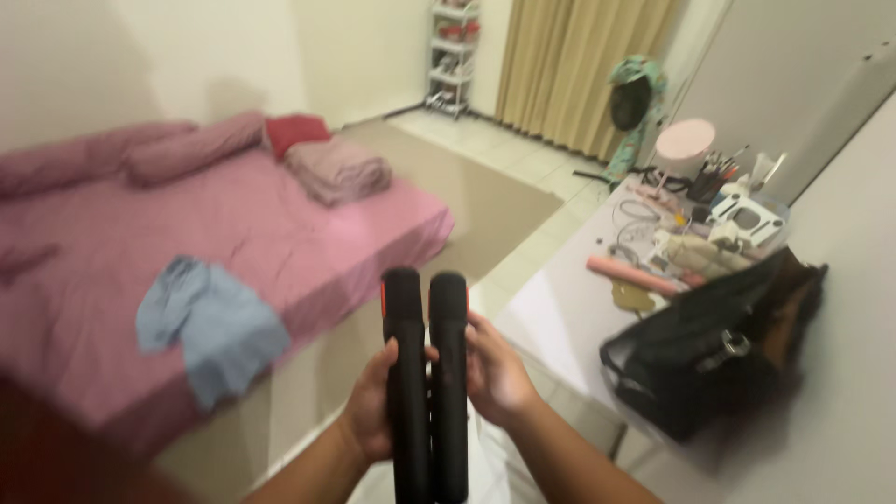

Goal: The person unplugs a charger from a wall socket, gathers a power cable from a storage cart, unplugs a cable from a portable speaker, and carries two wireless microphones and chargers through the home. They collect a charger from a vanity table and bring the microphones and chargers to a dining table, arranging them and plugging a charger into a power strip.

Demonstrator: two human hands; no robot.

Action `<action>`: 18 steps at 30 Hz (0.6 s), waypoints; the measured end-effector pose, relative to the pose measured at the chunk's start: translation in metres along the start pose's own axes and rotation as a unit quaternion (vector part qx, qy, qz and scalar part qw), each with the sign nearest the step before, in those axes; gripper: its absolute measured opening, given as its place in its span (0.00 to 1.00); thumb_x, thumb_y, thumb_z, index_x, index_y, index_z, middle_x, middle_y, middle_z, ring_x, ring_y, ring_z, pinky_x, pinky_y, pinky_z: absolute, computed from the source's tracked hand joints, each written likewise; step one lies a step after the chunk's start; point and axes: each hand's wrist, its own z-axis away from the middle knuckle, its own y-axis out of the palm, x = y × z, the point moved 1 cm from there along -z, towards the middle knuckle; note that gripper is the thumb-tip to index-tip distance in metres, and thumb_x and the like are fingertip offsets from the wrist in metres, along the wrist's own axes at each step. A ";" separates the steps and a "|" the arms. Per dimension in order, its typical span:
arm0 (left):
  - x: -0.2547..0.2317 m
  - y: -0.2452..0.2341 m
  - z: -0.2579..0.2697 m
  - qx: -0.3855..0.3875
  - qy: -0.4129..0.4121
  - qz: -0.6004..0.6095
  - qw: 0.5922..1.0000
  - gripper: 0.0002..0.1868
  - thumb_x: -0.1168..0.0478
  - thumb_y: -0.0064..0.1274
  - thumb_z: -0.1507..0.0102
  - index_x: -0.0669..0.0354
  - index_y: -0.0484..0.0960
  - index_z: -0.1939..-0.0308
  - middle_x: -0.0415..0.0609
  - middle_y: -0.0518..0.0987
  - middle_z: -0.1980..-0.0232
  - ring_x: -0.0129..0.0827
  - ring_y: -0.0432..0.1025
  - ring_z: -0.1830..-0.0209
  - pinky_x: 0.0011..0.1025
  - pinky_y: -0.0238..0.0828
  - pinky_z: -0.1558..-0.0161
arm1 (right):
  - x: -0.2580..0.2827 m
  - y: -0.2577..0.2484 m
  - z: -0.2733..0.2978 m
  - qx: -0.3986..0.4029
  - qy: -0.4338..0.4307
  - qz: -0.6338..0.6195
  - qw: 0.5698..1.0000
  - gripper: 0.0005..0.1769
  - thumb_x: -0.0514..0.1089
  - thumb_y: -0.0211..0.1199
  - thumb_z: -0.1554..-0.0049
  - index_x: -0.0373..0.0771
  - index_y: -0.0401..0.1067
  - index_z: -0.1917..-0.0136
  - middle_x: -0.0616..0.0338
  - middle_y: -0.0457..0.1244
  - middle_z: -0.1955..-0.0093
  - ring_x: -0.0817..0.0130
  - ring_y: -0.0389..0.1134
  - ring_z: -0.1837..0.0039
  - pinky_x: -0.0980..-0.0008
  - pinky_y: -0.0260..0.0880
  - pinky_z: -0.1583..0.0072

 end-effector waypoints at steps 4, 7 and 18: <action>-0.070 -0.028 -0.053 -0.008 -0.024 -0.004 1.000 0.28 0.34 0.53 0.41 0.51 0.79 0.52 0.54 0.83 0.51 0.45 0.79 0.55 0.48 0.79 0.50 | 0.009 -0.019 -0.080 0.036 -0.074 0.018 0.996 0.32 0.52 0.48 0.31 0.35 0.52 0.19 0.55 0.63 0.50 0.69 0.65 0.55 0.67 0.68 0.53; -0.107 -0.050 -0.099 -0.008 -0.043 0.016 0.999 0.28 0.35 0.52 0.41 0.52 0.78 0.52 0.56 0.84 0.50 0.45 0.79 0.54 0.47 0.78 0.50 | 0.019 -0.035 -0.123 -0.041 -0.046 0.016 0.998 0.34 0.51 0.47 0.36 0.37 0.53 0.20 0.58 0.63 0.47 0.72 0.65 0.53 0.64 0.71 0.48; -0.242 -0.117 -0.284 -0.018 -0.028 -0.034 0.999 0.27 0.36 0.50 0.40 0.56 0.80 0.55 0.57 0.83 0.55 0.52 0.80 0.48 0.50 0.79 0.48 | 0.103 -0.078 -0.333 -0.064 -0.055 0.034 0.996 0.33 0.53 0.47 0.37 0.39 0.52 0.22 0.50 0.65 0.40 0.61 0.68 0.49 0.62 0.69 0.53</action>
